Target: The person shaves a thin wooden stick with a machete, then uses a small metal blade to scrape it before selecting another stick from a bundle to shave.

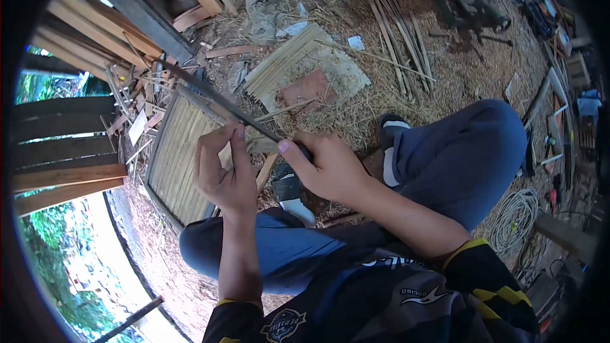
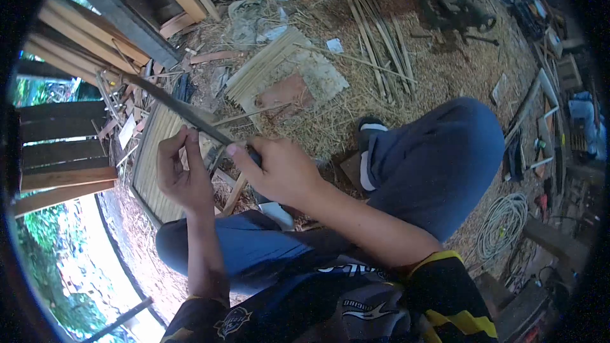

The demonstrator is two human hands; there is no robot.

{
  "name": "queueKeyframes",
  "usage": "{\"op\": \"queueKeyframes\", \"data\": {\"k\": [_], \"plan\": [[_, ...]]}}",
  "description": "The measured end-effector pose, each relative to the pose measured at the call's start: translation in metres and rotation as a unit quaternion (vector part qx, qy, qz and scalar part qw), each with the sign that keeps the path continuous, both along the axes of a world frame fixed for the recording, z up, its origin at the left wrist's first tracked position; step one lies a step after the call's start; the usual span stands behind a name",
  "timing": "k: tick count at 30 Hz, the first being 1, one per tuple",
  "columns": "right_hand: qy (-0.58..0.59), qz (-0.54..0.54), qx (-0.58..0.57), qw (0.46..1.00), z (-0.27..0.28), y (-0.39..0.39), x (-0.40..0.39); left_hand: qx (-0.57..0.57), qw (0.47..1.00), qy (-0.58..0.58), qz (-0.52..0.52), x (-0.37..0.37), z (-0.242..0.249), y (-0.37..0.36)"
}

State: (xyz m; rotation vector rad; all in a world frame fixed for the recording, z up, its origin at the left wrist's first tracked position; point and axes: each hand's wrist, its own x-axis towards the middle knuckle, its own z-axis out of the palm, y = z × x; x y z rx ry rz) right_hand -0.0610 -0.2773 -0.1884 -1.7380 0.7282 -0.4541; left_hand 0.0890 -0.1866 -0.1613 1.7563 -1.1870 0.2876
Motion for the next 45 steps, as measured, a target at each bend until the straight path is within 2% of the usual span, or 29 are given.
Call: {"op": "queueKeyframes", "data": {"k": [2,5,8,11,14,15,18,19,22,23,26,29,32,33,36,37,38,40,41,44,45], "plan": [[-0.009,0.019,-0.004,1.000,0.008,0.001,-0.005,0.018,1.000,-0.023,0.009,-0.006,0.003,0.002],[0.035,-0.026,0.022,0.999,-0.017,0.002,0.001,0.003,1.000,-0.012,-0.013,-0.008,0.000,0.003],[0.071,0.005,0.027,0.997,-0.006,-0.005,-0.004,0.010,1.000,0.001,-0.018,-0.006,-0.001,0.005],[-0.030,0.025,-0.004,0.999,0.001,0.001,-0.010,0.009,0.999,-0.013,-0.042,-0.005,0.000,0.007],[0.080,-0.026,0.046,0.995,-0.034,-0.007,-0.001,0.013,0.998,-0.005,-0.058,-0.004,0.002,0.006],[0.087,-0.035,0.033,0.995,-0.031,-0.012,-0.001,0.020,0.998,-0.005,-0.066,-0.003,0.004,0.007],[0.037,0.033,0.016,0.999,-0.011,-0.006,-0.012,0.034,0.996,-0.009,-0.086,0.001,0.006,0.009],[-0.029,0.023,-0.005,0.999,-0.011,0.000,-0.013,0.038,0.996,-0.012,-0.086,0.001,0.007,0.010],[0.039,0.006,0.070,0.997,-0.020,-0.001,-0.009,0.030,0.996,-0.016,-0.081,0.005,0.005,0.012],[0.043,-0.013,0.069,0.997,-0.044,-0.002,-0.004,0.022,0.996,-0.016,-0.080,0.006,0.004,0.011],[0.039,0.020,0.021,0.999,-0.017,-0.004,-0.011,0.027,0.995,-0.036,-0.091,0.010,0.004,0.013],[-0.043,0.017,0.011,0.999,-0.009,0.005,-0.013,0.059,0.989,-0.036,-0.131,0.009,0.005,0.019],[0.069,-0.019,0.045,0.996,-0.047,-0.004,-0.006,0.018,0.989,-0.018,-0.144,0.009,-0.001,0.015],[0.079,-0.016,0.032,0.996,-0.045,-0.007,-0.008,0.027,0.987,-0.034,-0.154,0.010,0.002,0.015],[-0.006,0.037,0.054,0.998,-0.013,0.002,-0.016,0.054,0.984,-0.063,-0.160,0.012,0.007,0.016],[-0.048,0.035,0.003,0.998,-0.014,0.004,-0.016,0.069,0.985,-0.060,-0.150,0.010,0.009,0.017],[-0.039,0.028,0.037,0.998,-0.021,0.005,-0.015,0.086,0.984,-0.060,-0.142,0.010,0.011,0.018],[-0.025,0.008,0.104,0.994,-0.033,0.002,-0.009,0.039,0.987,-0.048,-0.152,0.017,0.003,0.017],[0.002,0.015,0.061,0.998,-0.034,0.002,-0.009,0.012,0.986,-0.042,-0.159,0.020,0.000,0.015],[0.024,0.036,-0.022,0.999,-0.020,0.000,-0.013,0.029,0.986,-0.044,-0.156,0.023,0.002,0.019],[-0.002,0.024,-0.028,0.999,-0.018,0.001,-0.014,0.040,0.985,-0.048,-0.160,0.022,0.002,0.020]]}}
